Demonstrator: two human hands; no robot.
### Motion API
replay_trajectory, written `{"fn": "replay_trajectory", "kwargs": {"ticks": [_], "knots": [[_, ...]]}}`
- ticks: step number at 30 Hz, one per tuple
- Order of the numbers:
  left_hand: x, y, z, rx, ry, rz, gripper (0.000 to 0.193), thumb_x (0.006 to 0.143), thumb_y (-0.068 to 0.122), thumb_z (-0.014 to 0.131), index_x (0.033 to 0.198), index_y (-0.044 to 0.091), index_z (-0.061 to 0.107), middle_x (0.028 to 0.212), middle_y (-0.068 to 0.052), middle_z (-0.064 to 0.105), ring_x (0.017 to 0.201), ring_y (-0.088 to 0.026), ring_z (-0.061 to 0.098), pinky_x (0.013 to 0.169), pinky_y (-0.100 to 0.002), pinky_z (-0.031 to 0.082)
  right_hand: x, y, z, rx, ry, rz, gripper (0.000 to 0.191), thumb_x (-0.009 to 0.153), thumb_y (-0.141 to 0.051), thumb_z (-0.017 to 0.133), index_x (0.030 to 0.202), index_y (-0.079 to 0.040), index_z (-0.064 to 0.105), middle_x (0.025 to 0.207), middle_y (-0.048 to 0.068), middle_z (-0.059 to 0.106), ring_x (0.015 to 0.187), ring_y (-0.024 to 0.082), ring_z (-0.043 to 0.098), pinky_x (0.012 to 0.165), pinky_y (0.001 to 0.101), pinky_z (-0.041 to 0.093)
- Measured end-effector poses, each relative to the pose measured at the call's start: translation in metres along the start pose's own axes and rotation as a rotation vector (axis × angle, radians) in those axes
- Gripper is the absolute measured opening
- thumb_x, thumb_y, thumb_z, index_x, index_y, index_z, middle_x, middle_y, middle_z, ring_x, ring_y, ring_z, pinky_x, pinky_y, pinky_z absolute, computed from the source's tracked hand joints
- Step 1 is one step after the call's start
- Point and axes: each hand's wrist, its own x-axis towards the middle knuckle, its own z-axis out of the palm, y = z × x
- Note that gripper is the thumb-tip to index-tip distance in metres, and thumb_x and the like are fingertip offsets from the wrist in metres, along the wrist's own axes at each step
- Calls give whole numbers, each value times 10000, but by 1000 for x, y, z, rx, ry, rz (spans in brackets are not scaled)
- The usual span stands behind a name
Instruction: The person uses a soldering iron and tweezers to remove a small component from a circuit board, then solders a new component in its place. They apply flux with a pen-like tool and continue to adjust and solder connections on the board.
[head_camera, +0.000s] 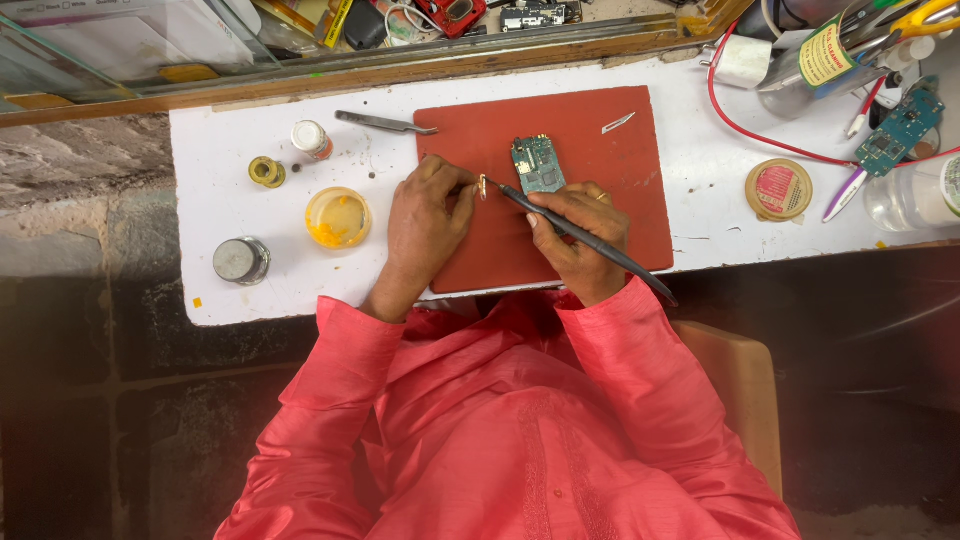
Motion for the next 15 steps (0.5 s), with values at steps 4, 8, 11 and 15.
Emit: {"fn": "replay_trajectory", "kwargs": {"ticks": [4,8,11,15], "knots": [[0,0,0,4,-7,-3,38,887,56,741,894,44,705,864,-86,629,714,-271,623,662,-415,509,0,0,0,-5,0,3,210,869,-17,778,1077,-34,762,807,49,733,846,197,704,885,336,518],[0,0,0,2,-10,-4,40,881,53,743,889,45,705,861,-85,627,714,-269,625,663,-414,510,0,0,0,-5,4,-8,206,867,-20,775,1072,-34,762,784,43,727,837,193,704,885,337,517],[0,1,-1,-1,-13,-8,41,876,49,744,887,45,705,861,-85,627,715,-266,629,662,-410,513,-1,1,0,-2,4,-13,205,862,-21,775,1066,-32,763,775,42,722,834,196,701,883,338,516],[0,0,-1,-19,-11,4,47,873,43,742,893,44,700,869,-84,628,735,-261,644,671,-401,526,-1,1,-1,7,4,-11,200,855,-16,774,1054,-28,763,768,43,717,820,195,695,871,337,520]]}}
